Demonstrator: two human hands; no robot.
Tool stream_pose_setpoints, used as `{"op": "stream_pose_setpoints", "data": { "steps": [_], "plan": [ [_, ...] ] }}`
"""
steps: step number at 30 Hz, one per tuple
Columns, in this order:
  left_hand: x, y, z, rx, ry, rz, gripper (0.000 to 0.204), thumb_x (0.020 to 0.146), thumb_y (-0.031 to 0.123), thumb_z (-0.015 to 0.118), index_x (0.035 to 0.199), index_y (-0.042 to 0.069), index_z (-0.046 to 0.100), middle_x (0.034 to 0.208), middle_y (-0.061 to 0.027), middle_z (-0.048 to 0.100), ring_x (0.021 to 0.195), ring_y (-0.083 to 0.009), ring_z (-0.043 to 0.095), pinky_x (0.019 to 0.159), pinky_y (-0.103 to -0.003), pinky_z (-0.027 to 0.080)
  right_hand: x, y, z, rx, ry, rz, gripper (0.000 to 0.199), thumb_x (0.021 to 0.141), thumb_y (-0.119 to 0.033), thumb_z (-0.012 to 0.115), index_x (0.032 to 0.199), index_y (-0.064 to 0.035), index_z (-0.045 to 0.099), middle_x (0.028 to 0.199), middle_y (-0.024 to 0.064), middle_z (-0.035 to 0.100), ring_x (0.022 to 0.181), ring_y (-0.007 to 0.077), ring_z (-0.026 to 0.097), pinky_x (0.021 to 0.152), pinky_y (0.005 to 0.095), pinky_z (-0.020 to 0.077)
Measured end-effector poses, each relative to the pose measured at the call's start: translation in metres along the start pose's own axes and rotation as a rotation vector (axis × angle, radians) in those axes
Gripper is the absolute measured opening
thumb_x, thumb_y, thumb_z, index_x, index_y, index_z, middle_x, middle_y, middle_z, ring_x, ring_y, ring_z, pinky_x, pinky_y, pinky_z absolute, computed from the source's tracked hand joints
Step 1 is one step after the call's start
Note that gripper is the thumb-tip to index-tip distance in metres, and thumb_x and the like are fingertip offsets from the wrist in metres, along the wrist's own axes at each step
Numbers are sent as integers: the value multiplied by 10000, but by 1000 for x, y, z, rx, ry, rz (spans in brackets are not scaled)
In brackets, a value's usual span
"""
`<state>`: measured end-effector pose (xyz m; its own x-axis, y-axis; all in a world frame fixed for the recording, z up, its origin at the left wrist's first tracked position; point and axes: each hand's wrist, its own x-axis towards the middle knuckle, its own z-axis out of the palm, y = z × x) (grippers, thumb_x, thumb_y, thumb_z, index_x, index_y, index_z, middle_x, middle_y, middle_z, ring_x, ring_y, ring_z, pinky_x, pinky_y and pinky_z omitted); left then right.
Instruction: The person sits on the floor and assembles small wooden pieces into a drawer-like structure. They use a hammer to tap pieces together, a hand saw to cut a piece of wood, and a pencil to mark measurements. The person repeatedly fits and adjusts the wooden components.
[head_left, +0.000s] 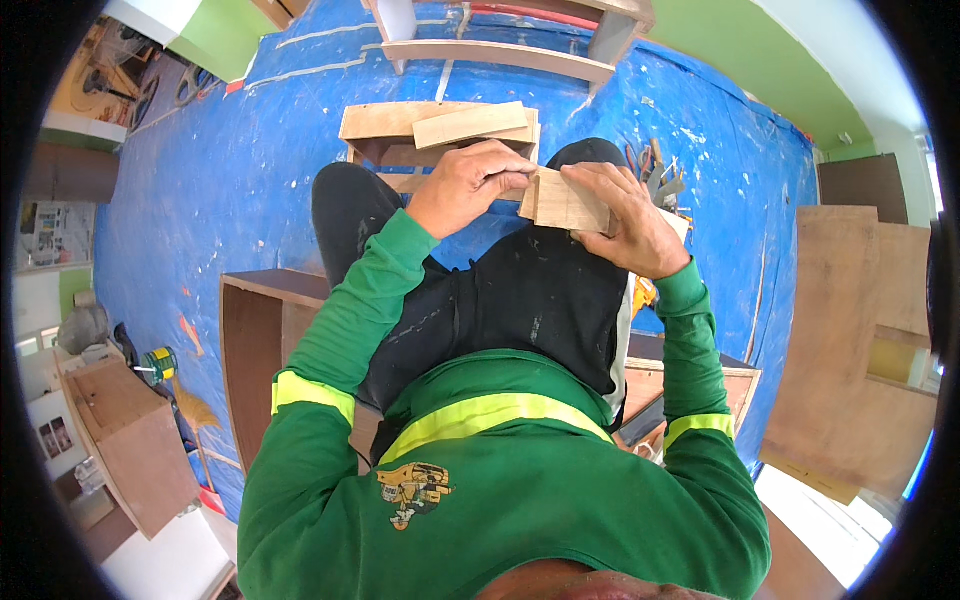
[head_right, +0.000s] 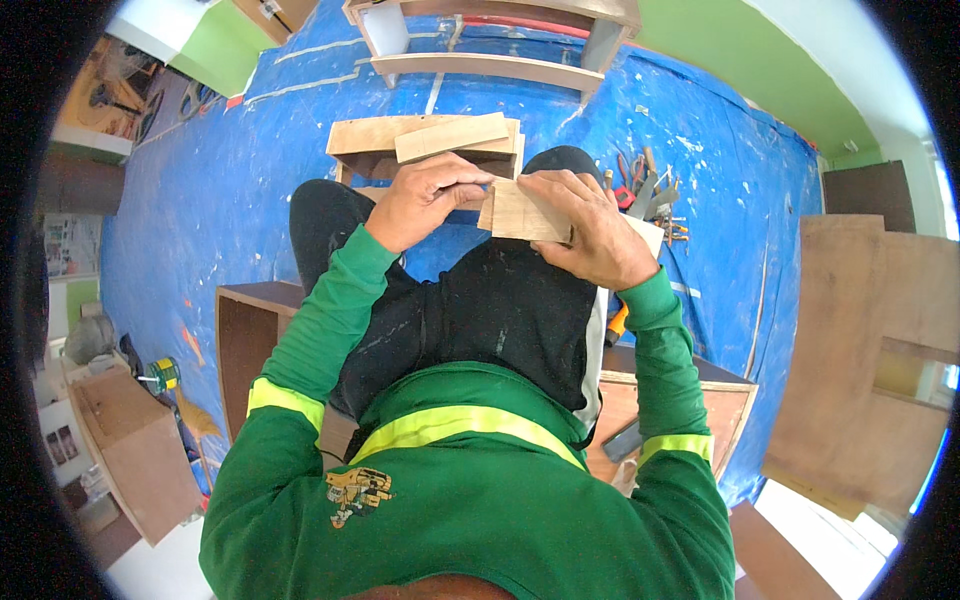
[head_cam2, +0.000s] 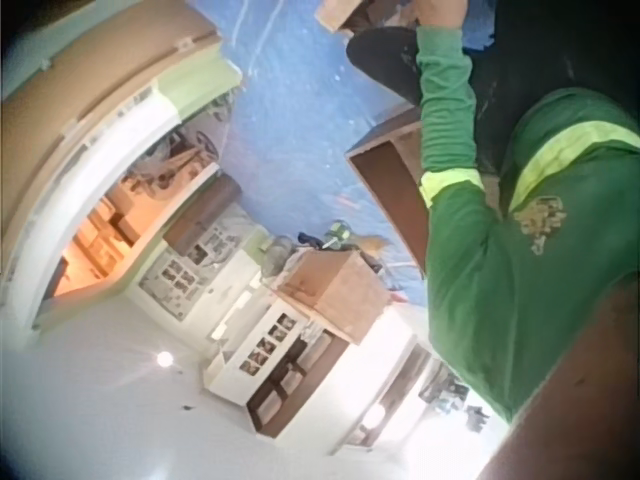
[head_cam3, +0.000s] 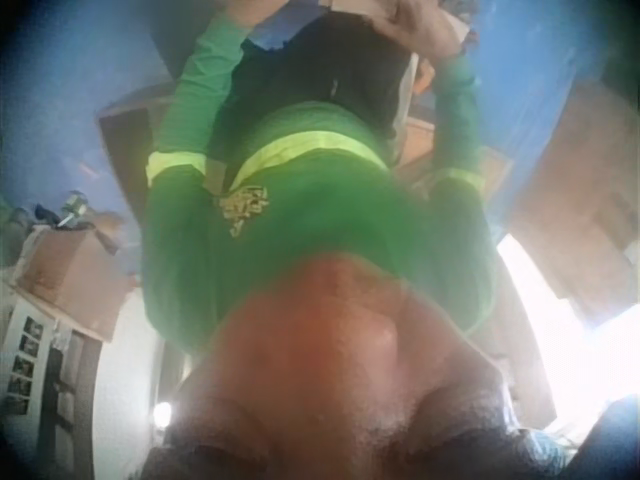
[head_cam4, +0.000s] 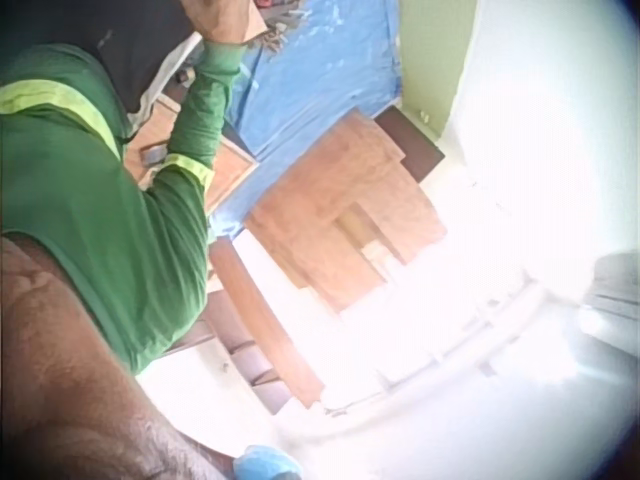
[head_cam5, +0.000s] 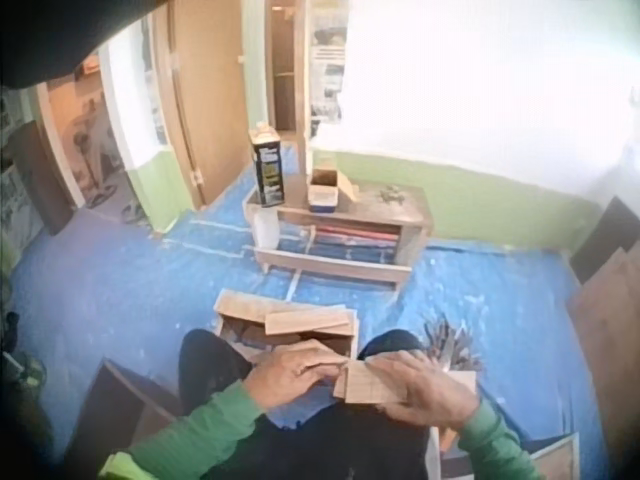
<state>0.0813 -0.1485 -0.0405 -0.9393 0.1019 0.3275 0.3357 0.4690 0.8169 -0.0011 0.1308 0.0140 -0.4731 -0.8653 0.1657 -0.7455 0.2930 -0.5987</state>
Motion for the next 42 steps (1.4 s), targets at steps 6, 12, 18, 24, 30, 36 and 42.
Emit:
{"op": "stream_pose_setpoints", "data": {
  "steps": [6,12,18,24,30,36,42],
  "plan": [
    [14,0,-5,330,-80,241,296,939,21,758,1231,68,759,1090,-92,739,976,-303,751,829,-399,629,2,9,-5,56,-37,-28,807,783,-109,806,1551,-87,558,1462,151,601,1330,407,548,1147,516,442],
    [19,7,-14,491,-137,449,320,874,-10,762,1183,50,701,1072,-98,712,951,-307,750,787,-409,643,6,16,-2,78,-60,-60,810,811,-143,801,1577,-89,539,1466,171,594,1336,400,549,1159,520,423],
    [31,-7,-18,435,-222,466,276,894,-20,733,1146,25,633,1049,-115,644,926,-341,723,756,-443,621,8,18,0,69,-42,-82,813,814,-142,800,1582,-94,537,1471,168,594,1313,403,556,1161,519,419],
    [26,-23,5,267,-122,291,91,1045,64,634,1103,9,591,1023,-138,595,869,-328,675,779,-404,589,6,8,3,45,-53,-59,821,796,-128,803,1574,-94,543,1467,158,597,1335,390,553,1157,515,430],
    [17,-21,4,-271,-96,-370,246,1159,244,564,1220,12,617,1129,-98,651,974,-148,656,853,-332,567,1,8,5,72,6,-48,806,781,-104,802,1550,-90,560,1446,160,604,1332,395,553,1156,508,438],
    [-2,-10,4,-142,-34,20,280,1110,190,654,1337,34,704,1226,-94,699,1117,-179,671,951,-327,559,2,11,7,113,43,-62,800,769,-91,800,1535,-83,568,1427,172,607,1317,410,556,1164,506,435],
    [9,-12,5,105,-2,254,325,929,-90,721,1227,39,724,1206,-93,709,1066,-256,724,928,-364,598,5,10,5,137,20,-51,796,767,-86,793,1531,-75,569,1415,177,610,1317,407,559,1169,508,431]
  ]
}}
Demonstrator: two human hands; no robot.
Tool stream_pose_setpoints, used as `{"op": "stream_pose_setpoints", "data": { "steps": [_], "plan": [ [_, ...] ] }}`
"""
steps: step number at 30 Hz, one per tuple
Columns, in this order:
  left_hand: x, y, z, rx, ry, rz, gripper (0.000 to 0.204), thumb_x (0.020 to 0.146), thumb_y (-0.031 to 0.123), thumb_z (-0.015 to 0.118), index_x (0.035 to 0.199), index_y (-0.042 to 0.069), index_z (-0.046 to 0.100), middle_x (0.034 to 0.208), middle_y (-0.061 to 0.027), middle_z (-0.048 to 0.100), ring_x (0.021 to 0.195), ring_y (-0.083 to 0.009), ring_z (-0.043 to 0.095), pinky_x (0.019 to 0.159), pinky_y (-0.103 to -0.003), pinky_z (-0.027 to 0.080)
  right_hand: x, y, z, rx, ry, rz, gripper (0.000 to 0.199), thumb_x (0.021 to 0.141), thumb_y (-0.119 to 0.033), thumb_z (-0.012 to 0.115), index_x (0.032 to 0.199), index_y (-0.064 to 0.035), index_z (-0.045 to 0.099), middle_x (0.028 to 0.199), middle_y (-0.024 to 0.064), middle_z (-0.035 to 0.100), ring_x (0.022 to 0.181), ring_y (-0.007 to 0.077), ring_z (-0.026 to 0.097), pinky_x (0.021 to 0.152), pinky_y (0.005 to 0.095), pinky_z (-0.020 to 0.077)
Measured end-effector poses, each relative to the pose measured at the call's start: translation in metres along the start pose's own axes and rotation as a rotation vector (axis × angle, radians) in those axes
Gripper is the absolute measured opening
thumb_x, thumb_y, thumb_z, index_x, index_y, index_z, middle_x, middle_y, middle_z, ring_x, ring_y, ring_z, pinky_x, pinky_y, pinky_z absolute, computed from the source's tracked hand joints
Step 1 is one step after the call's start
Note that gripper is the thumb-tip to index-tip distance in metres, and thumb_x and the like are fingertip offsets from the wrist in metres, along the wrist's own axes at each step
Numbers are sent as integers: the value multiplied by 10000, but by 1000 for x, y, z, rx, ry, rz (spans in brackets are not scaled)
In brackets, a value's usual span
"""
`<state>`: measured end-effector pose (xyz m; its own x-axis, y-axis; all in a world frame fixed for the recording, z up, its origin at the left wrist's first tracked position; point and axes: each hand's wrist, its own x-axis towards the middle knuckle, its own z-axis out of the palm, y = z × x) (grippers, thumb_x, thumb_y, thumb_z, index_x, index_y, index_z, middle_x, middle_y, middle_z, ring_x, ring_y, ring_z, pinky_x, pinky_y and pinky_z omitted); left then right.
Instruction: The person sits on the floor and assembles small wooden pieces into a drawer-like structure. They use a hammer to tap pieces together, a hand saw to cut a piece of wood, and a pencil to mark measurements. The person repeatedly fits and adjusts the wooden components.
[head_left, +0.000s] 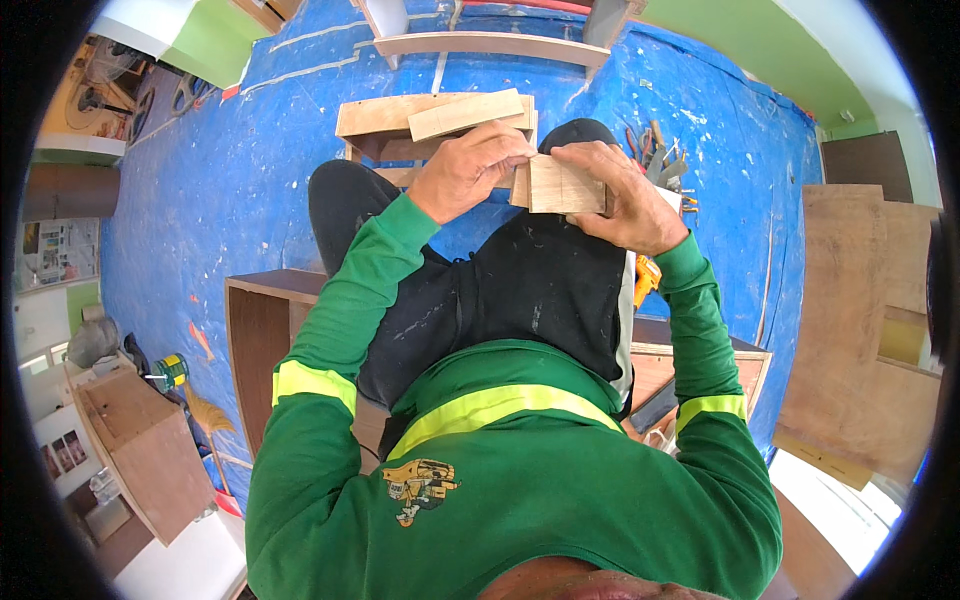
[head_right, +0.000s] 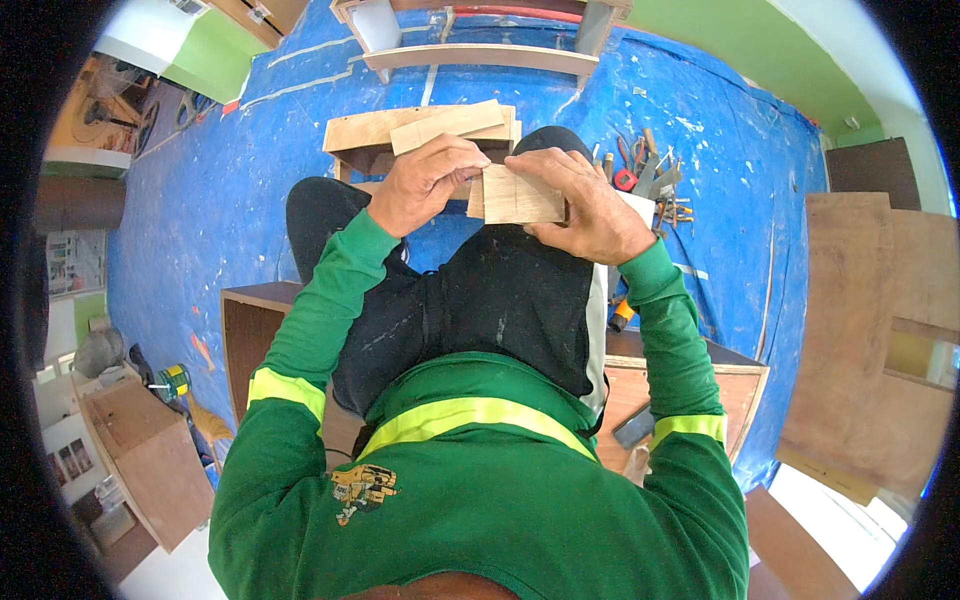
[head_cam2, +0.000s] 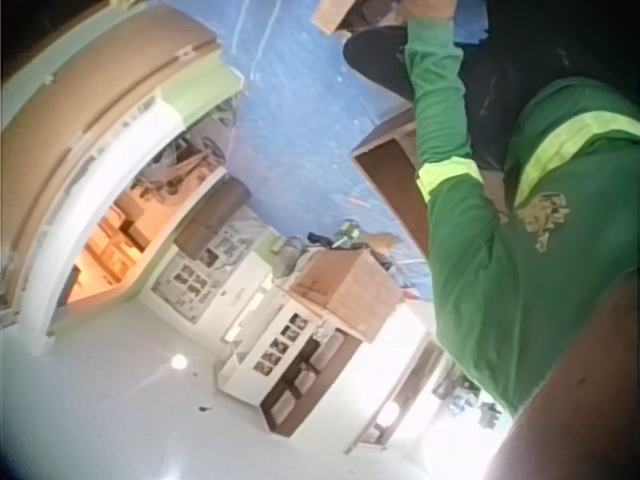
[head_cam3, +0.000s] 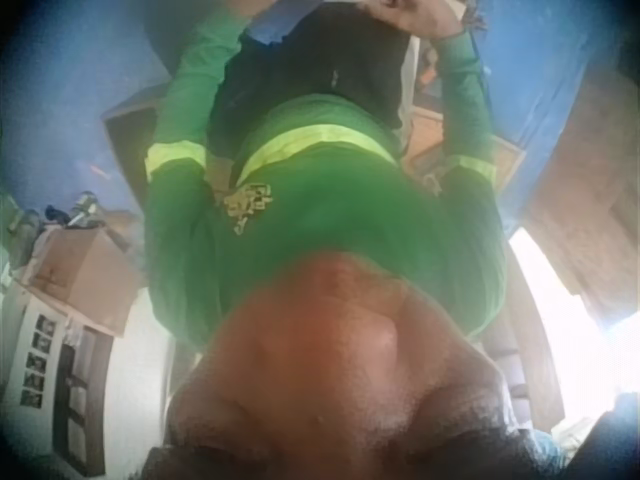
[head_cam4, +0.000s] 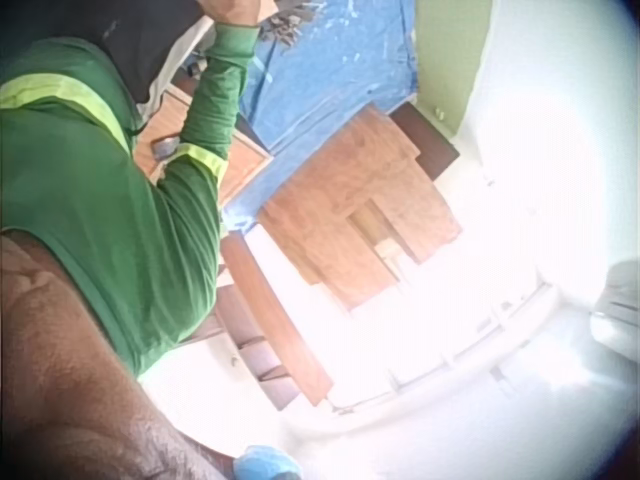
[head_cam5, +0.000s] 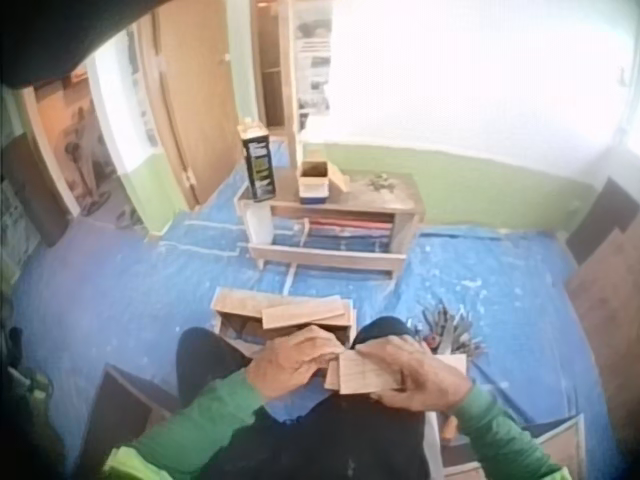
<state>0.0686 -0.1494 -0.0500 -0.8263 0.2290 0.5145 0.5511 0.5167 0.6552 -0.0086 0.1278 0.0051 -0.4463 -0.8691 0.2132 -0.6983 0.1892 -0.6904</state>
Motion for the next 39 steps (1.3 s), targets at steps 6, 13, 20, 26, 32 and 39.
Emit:
{"op": "stream_pose_setpoints", "data": {
  "steps": [6,13,20,26,32,39],
  "plan": [
    [10,0,-9,150,-37,171,413,839,-151,695,1201,47,680,1118,-91,698,1037,-308,725,875,-392,609,3,1,-4,49,-51,19,807,770,-90,782,1545,-61,557,1445,185,602,1368,398,545,1215,505,398],
    [22,0,-13,41,-132,109,237,936,-30,675,1157,49,643,1105,-107,671,1005,-361,699,863,-451,590,2,0,-5,63,-65,35,816,779,-74,768,1562,-50,542,1493,200,583,1420,394,528,1249,489,372],
    [20,-2,4,-229,-64,-252,249,1140,251,551,1100,11,604,1028,-116,647,915,-285,665,849,-402,540,2,3,1,173,-34,67,795,790,-36,755,1556,-40,543,1484,193,577,1415,372,536,1235,465,397],
    [9,-10,7,-668,45,-640,430,1189,430,463,1090,40,614,1012,-66,642,905,-145,664,780,-312,600,0,6,2,231,-7,93,797,793,-25,762,1557,-39,535,1472,192,580,1406,374,540,1228,467,400],
    [-11,23,3,-884,-143,-814,524,1161,418,542,1510,27,526,1273,-103,677,1052,-181,718,903,-325,618,-2,5,9,101,53,76,784,812,-92,826,1544,-50,549,1452,194,600,1390,394,546,1193,492,416],
    [-34,19,13,-1136,-97,-797,629,1122,275,646,1649,47,389,1440,-103,641,1188,-219,721,1032,-388,625,-12,-25,21,-224,39,165,895,807,-245,921,1593,-129,507,1511,142,599,1427,361,548,1184,536,373]
  ]
}}
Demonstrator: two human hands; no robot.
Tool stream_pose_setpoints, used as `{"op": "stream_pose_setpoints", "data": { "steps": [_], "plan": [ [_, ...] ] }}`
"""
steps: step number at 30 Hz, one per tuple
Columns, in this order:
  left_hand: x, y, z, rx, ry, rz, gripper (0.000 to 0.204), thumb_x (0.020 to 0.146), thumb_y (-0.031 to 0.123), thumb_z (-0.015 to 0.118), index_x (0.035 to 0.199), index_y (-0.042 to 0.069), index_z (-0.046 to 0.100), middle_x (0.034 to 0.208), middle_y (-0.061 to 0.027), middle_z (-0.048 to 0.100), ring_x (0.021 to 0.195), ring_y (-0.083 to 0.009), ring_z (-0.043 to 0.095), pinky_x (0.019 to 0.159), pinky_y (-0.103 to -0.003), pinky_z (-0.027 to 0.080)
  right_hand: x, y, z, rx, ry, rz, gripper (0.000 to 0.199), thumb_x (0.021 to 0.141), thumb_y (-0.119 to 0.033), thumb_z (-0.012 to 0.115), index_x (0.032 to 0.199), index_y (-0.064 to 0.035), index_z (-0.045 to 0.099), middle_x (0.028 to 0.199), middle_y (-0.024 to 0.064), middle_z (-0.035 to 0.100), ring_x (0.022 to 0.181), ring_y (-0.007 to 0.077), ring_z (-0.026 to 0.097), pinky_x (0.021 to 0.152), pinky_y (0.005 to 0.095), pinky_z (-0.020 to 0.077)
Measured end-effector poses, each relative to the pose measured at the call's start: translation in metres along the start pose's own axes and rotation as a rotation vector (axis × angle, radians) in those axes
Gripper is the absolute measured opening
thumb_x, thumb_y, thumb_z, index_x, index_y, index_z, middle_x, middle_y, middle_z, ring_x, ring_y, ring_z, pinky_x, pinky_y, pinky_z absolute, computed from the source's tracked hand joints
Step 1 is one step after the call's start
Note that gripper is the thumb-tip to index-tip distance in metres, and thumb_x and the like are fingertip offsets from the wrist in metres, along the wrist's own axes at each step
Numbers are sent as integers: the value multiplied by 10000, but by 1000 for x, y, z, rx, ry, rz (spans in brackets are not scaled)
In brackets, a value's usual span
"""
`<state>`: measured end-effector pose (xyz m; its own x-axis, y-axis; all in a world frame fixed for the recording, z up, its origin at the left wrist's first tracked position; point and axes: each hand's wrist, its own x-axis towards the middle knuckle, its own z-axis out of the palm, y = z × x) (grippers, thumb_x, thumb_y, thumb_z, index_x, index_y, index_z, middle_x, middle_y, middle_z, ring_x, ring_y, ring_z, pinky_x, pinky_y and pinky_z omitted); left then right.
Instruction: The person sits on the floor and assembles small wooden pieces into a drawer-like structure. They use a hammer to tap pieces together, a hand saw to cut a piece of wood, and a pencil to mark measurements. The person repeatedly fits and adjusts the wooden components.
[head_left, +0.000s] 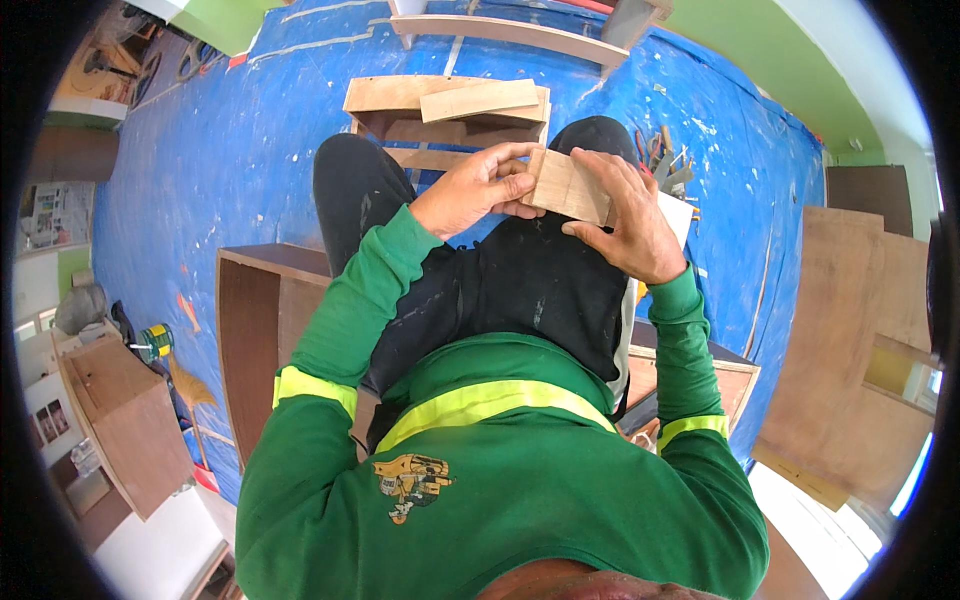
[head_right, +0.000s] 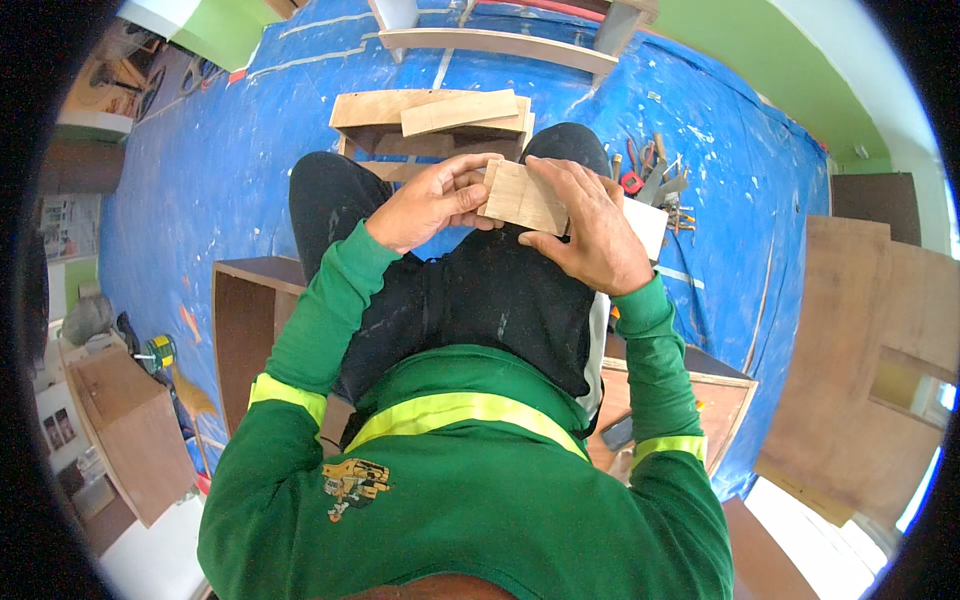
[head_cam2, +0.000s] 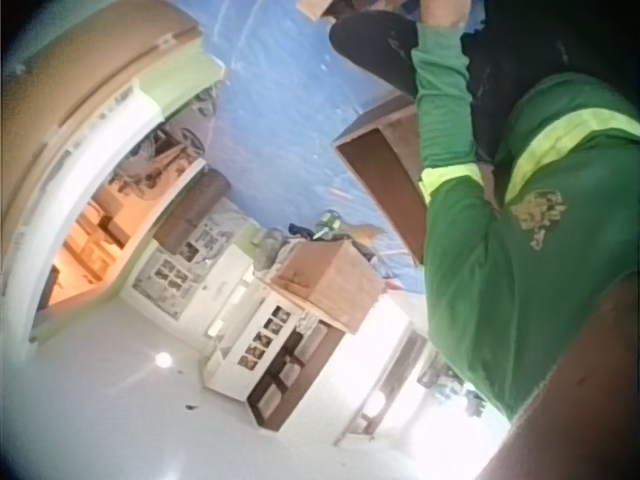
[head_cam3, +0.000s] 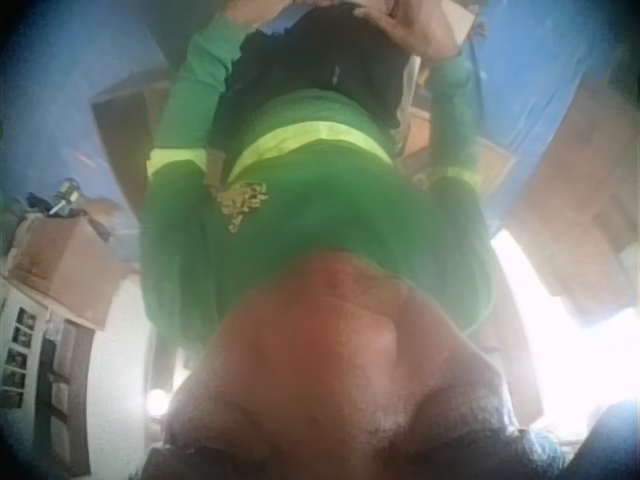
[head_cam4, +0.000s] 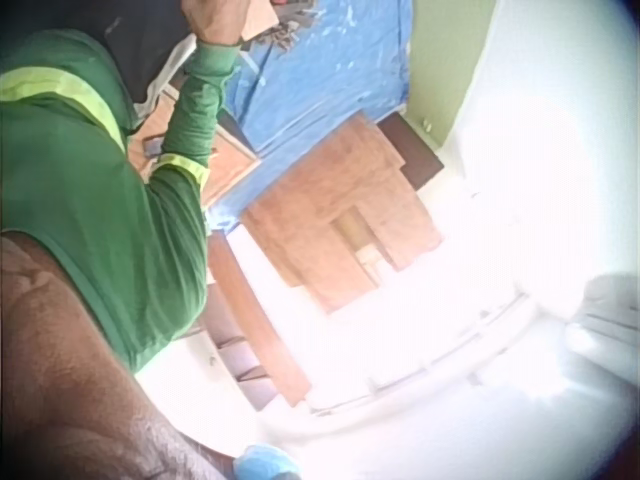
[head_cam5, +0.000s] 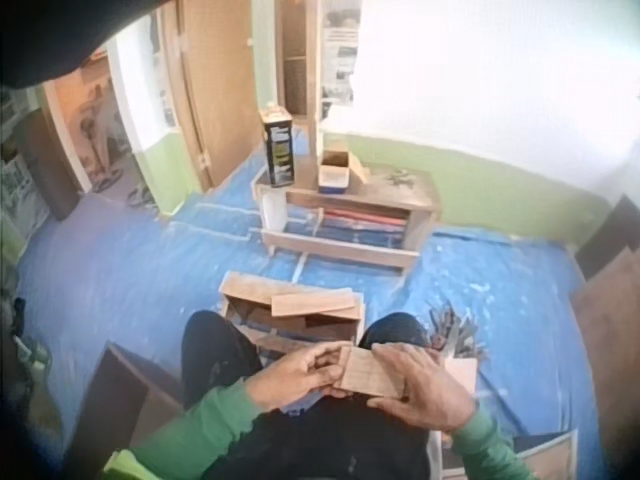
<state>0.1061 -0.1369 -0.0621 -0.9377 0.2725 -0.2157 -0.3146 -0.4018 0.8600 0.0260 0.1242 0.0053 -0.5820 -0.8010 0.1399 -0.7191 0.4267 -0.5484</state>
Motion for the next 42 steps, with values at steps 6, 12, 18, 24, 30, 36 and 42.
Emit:
{"op": "stream_pose_setpoints", "data": {
  "steps": [6,12,18,24,30,36,42],
  "plan": [
    [1,0,-14,-75,-53,-88,596,1087,271,705,1572,-11,502,1320,-109,704,1151,-204,735,1005,-347,639,3,1,2,65,-8,-25,926,792,-219,929,1608,-128,500,1502,133,611,1417,344,563,1183,538,371],
    [6,-11,-21,-151,-111,-121,558,1058,287,733,1522,12,590,1310,-69,745,1166,-149,737,985,-302,645,9,-3,-2,176,-42,-25,916,768,-44,914,1591,-78,514,1421,159,641,1328,363,607,1176,468,429],
    [10,-12,-23,-186,-119,-140,551,1047,302,742,1493,7,612,1293,-55,750,1149,-123,738,978,-266,646,13,-1,-1,281,-66,-14,926,752,14,905,1586,-50,509,1452,160,628,1342,352,601,1166,455,451],
    [11,-12,-22,-208,-75,-153,534,1033,280,774,1466,-5,646,1269,-58,739,1110,-119,732,968,-263,642,12,4,3,301,-83,-28,947,756,34,896,1605,-43,482,1489,164,600,1396,334,572,1208,443,433],
    [12,-13,-21,-182,-70,-139,499,1058,280,736,1480,33,639,1285,-25,758,1123,-96,734,962,-254,633,13,3,7,298,-23,-29,952,744,-8,912,1597,-52,491,1433,165,633,1339,351,603,1163,447,468],
    [11,-8,-17,-156,-54,-115,506,1054,286,742,1481,34,638,1282,-15,755,1131,-86,725,965,-249,625,12,5,11,328,-1,-2,941,745,-20,908,1591,-47,496,1428,175,632,1337,362,605,1170,454,456],
    [11,-12,-16,-151,-19,-98,505,1051,289,747,1472,30,642,1283,-18,751,1123,-95,724,964,-271,623,11,4,13,312,23,2,932,745,-22,903,1587,-52,505,1426,176,633,1333,367,606,1177,465,444]
  ]
}}
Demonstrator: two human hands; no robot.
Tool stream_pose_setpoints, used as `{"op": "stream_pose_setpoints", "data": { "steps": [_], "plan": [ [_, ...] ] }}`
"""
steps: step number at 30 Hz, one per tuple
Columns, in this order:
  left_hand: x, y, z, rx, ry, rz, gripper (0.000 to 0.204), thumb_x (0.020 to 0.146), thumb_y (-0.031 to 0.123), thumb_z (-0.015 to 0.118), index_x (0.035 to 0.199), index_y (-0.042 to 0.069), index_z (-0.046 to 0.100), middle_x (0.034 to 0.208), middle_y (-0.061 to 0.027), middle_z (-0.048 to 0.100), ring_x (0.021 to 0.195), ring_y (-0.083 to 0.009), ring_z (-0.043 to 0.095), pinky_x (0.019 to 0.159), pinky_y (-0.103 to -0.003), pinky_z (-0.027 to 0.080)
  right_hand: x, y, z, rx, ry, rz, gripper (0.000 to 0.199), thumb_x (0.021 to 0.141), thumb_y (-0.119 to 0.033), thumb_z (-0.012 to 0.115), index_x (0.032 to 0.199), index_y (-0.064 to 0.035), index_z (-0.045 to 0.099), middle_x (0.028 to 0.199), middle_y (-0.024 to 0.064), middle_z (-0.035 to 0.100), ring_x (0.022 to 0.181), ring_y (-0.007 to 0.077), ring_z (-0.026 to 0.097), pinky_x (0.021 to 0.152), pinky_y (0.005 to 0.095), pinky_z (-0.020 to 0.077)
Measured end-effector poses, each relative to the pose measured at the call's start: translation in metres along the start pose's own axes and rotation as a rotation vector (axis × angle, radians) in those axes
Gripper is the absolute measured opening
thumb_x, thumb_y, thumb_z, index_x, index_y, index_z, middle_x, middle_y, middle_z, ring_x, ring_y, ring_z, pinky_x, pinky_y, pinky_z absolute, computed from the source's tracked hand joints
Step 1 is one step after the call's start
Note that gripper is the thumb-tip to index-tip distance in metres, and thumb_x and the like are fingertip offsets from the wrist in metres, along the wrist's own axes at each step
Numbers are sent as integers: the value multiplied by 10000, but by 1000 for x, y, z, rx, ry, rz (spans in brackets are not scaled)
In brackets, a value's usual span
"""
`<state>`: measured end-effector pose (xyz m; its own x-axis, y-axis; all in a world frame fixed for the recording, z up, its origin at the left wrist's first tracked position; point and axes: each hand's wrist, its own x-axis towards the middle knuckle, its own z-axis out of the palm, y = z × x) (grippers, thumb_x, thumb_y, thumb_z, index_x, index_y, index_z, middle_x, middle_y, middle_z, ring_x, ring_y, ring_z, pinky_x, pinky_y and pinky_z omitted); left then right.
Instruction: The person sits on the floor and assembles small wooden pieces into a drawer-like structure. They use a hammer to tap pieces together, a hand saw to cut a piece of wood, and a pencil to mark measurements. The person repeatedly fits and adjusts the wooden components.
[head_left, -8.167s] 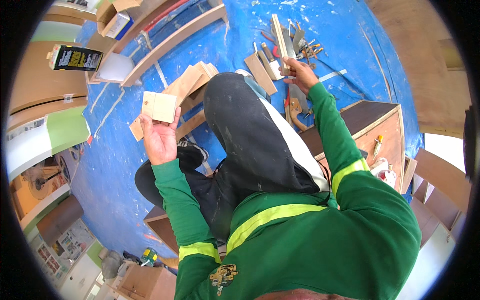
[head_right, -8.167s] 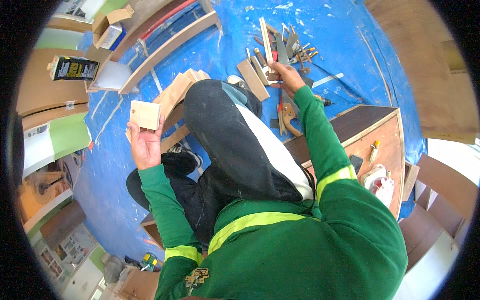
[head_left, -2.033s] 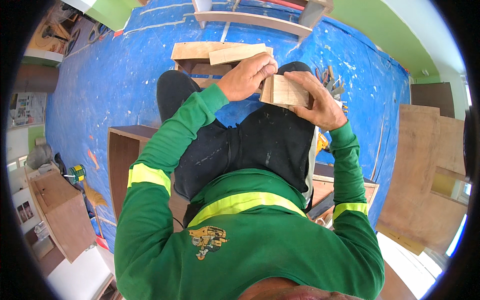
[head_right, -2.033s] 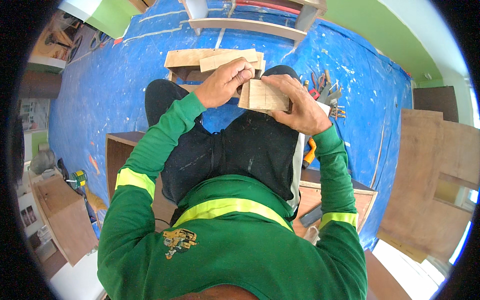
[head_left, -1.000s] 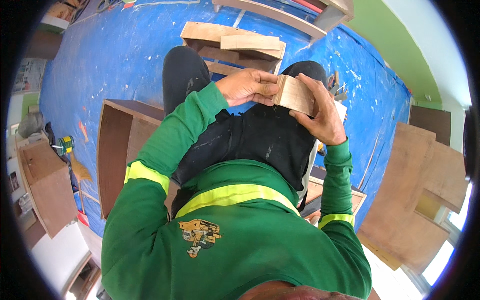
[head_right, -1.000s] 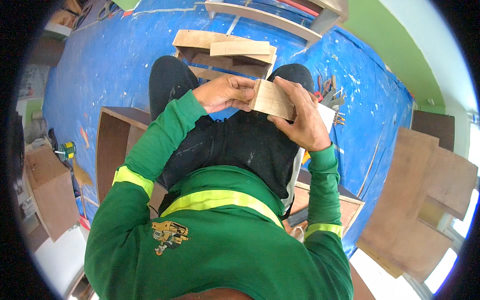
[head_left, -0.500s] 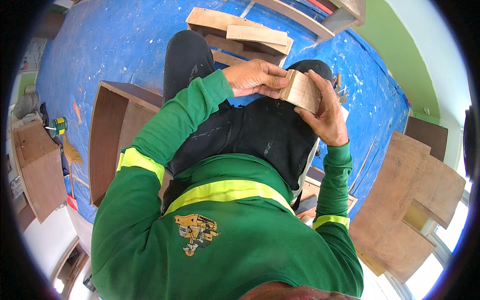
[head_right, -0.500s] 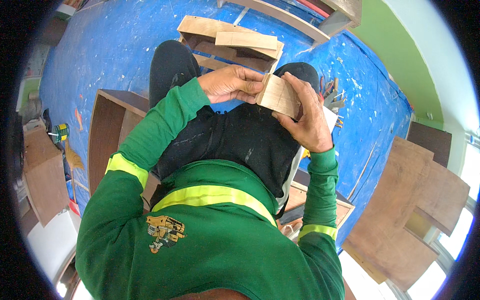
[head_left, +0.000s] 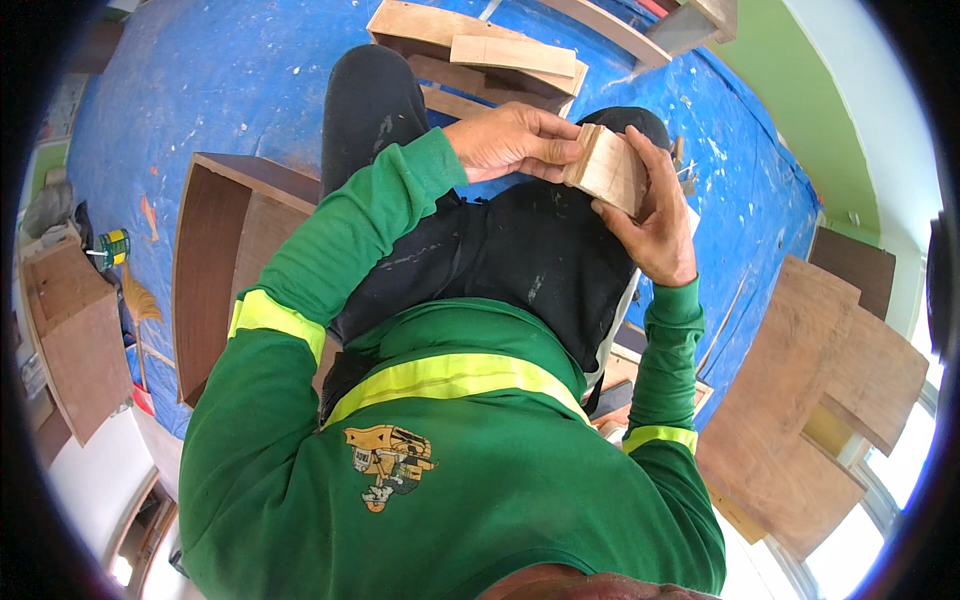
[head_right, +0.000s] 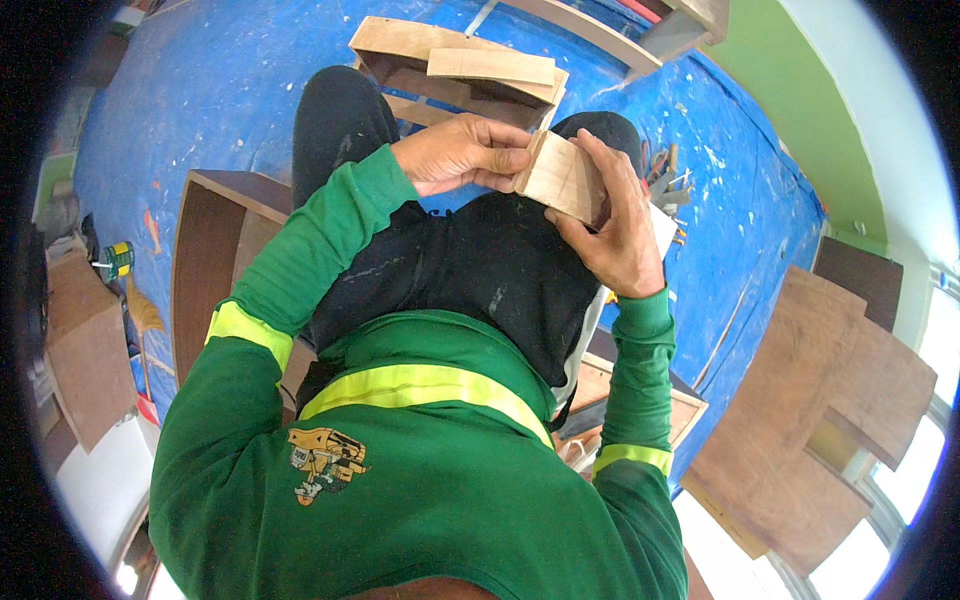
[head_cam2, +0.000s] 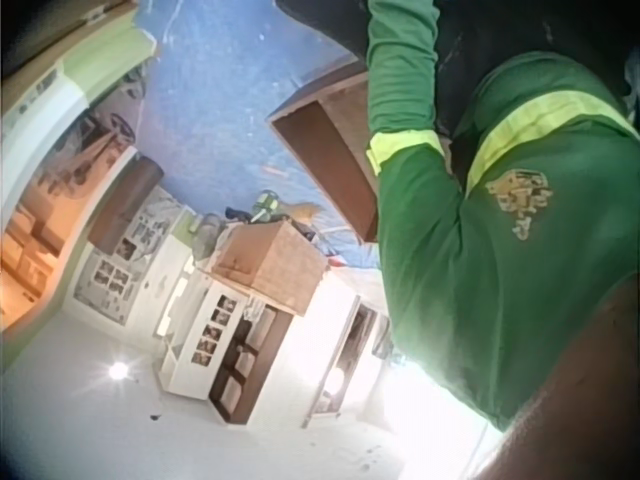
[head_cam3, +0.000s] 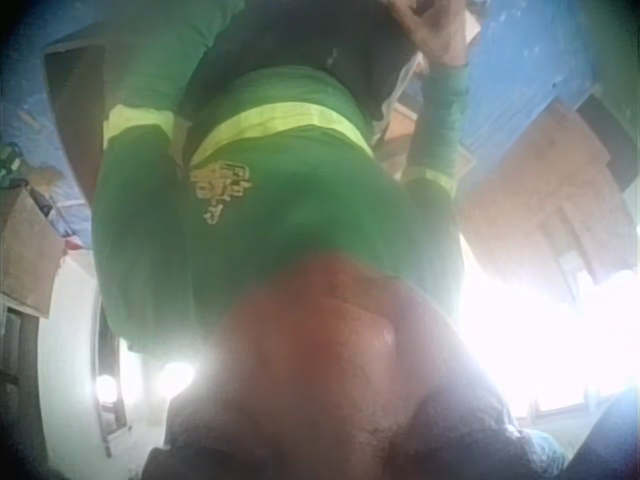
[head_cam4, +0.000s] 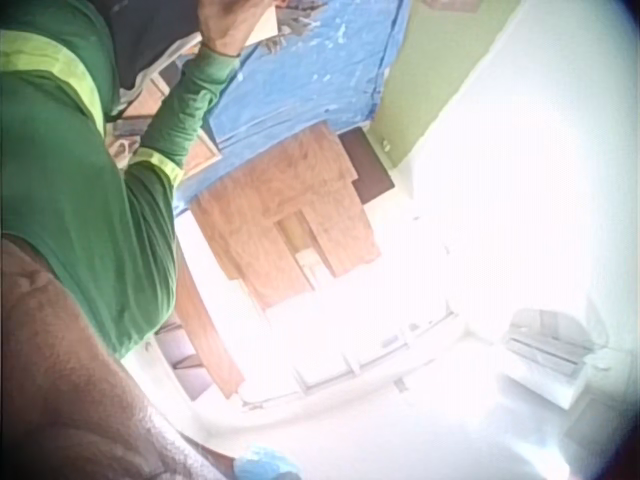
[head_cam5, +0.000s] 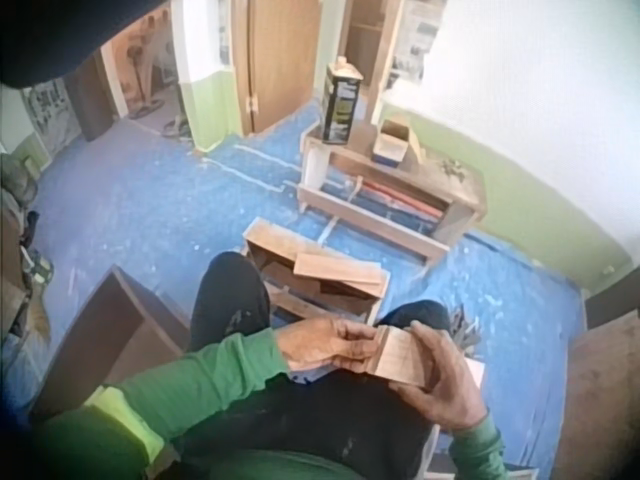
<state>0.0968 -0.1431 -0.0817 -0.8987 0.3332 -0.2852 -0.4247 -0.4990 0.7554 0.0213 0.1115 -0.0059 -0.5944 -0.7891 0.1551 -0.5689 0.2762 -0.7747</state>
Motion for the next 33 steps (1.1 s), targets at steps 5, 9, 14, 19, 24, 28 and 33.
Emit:
{"op": "stream_pose_setpoints", "data": {
  "steps": [5,9,14,19,24,28,33],
  "plan": [
    [-1,1,2,-9,11,7,495,1050,272,750,1468,28,644,1280,-19,749,1121,-97,721,970,-279,621,0,-2,0,-20,7,-7,924,748,-22,896,1585,-53,507,1424,174,636,1330,369,608,1174,462,444],
    [-2,0,0,27,-7,41,526,1062,334,734,1470,18,635,1271,-41,747,1120,-101,718,980,-296,618,0,0,2,12,16,-11,920,750,-20,891,1585,-56,506,1420,172,639,1320,370,611,1170,462,443],
    [-8,11,13,44,5,60,628,1039,511,723,1408,7,645,1237,-57,731,1099,-124,720,981,-316,614,2,-1,1,-63,7,-14,907,765,-57,889,1586,-55,503,1402,170,640,1302,367,618,1138,462,453],
    [-6,8,30,223,145,76,547,995,416,820,1320,3,667,1183,-47,711,1022,-100,696,892,-275,592,-1,-4,2,-201,4,-21,889,789,-110,881,1595,-98,505,1423,157,623,1352,356,587,1163,502,399],
    [-3,10,29,207,172,46,470,1004,303,804,1336,3,661,1188,-46,716,1052,-109,698,918,-292,580,-3,-2,3,-309,2,-48,958,800,-217,900,1633,-113,439,1505,173,587,1408,398,551,1189,540,377],
    [-7,13,28,103,214,3,447,1019,280,776,1343,-5,659,1236,-58,724,1111,-129,711,953,-328,606,-7,-3,-1,-332,26,29,1146,751,-208,953,1695,-95,314,1628,150,497,1498,398,470,1236,549,371],
    [-10,11,10,25,269,-23,440,1026,276,761,1374,32,649,1254,-50,731,1122,-151,713,954,-361,611,-32,-3,-39,-442,226,49,1171,754,-258,960,1705,-106,294,1567,251,500,1478,465,474,1204,586,398]
  ]
}}
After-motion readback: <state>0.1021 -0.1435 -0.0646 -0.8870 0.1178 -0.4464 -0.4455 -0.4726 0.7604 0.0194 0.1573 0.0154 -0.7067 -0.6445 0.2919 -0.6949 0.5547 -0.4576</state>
